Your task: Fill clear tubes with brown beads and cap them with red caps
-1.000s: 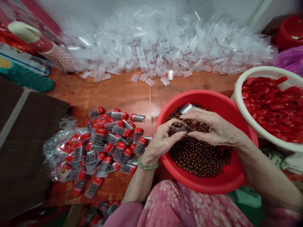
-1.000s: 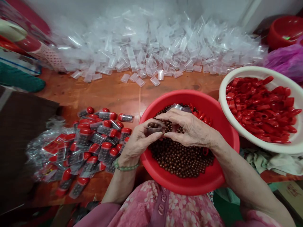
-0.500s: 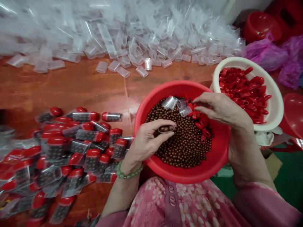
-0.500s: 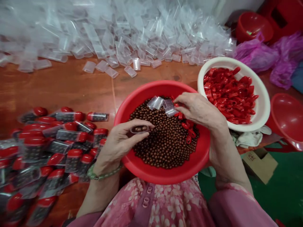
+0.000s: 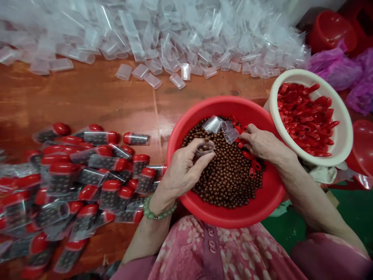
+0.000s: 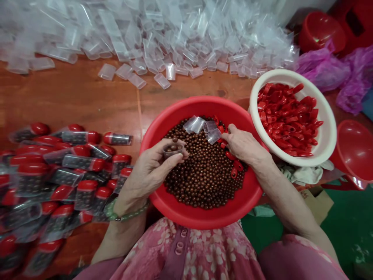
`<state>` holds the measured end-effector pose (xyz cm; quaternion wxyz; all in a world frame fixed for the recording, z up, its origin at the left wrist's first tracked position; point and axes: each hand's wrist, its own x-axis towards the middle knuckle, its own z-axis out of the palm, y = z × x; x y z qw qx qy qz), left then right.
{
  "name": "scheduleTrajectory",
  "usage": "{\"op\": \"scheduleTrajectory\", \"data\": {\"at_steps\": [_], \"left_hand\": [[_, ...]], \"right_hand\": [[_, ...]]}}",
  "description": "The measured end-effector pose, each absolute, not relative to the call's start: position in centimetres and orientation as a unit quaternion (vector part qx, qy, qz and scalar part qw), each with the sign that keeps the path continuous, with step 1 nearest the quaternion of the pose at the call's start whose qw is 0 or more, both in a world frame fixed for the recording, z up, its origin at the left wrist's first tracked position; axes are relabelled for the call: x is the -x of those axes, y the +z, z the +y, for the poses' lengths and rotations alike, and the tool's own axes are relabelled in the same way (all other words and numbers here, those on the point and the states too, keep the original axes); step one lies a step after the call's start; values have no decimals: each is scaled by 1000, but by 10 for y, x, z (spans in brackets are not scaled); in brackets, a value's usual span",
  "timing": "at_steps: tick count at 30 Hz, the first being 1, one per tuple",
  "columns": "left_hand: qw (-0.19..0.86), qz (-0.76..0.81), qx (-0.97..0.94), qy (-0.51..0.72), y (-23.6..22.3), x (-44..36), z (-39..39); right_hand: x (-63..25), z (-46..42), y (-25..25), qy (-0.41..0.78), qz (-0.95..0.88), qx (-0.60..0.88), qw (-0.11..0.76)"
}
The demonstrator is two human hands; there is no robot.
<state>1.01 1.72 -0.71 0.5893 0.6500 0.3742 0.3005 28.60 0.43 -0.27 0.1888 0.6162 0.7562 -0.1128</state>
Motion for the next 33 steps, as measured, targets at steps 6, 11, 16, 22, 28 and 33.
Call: {"op": "scheduleTrajectory", "data": {"at_steps": [6, 11, 16, 22, 28, 33], "left_hand": [[584, 359, -666, 294, -1, -10, 18], [614, 335, -650, 296, 1, -11, 17], [654, 317, -612, 313, 1, -11, 15], [724, 285, -536, 328, -2, -13, 12], [789, 237, -458, 334, -4, -11, 13], [831, 185, -395, 345, -4, -6, 15]], "right_hand": [[-291, -2, 12, -135, 794, -593, -2], [-286, -4, 18, -194, 749, -631, -51], [-295, -4, 6, -123, 742, -659, 2], [-298, -9, 6, -90, 727, -656, -181], [-289, -11, 12, -118, 722, -639, -236], [-278, -17, 22, -327, 581, -652, -361]]}}
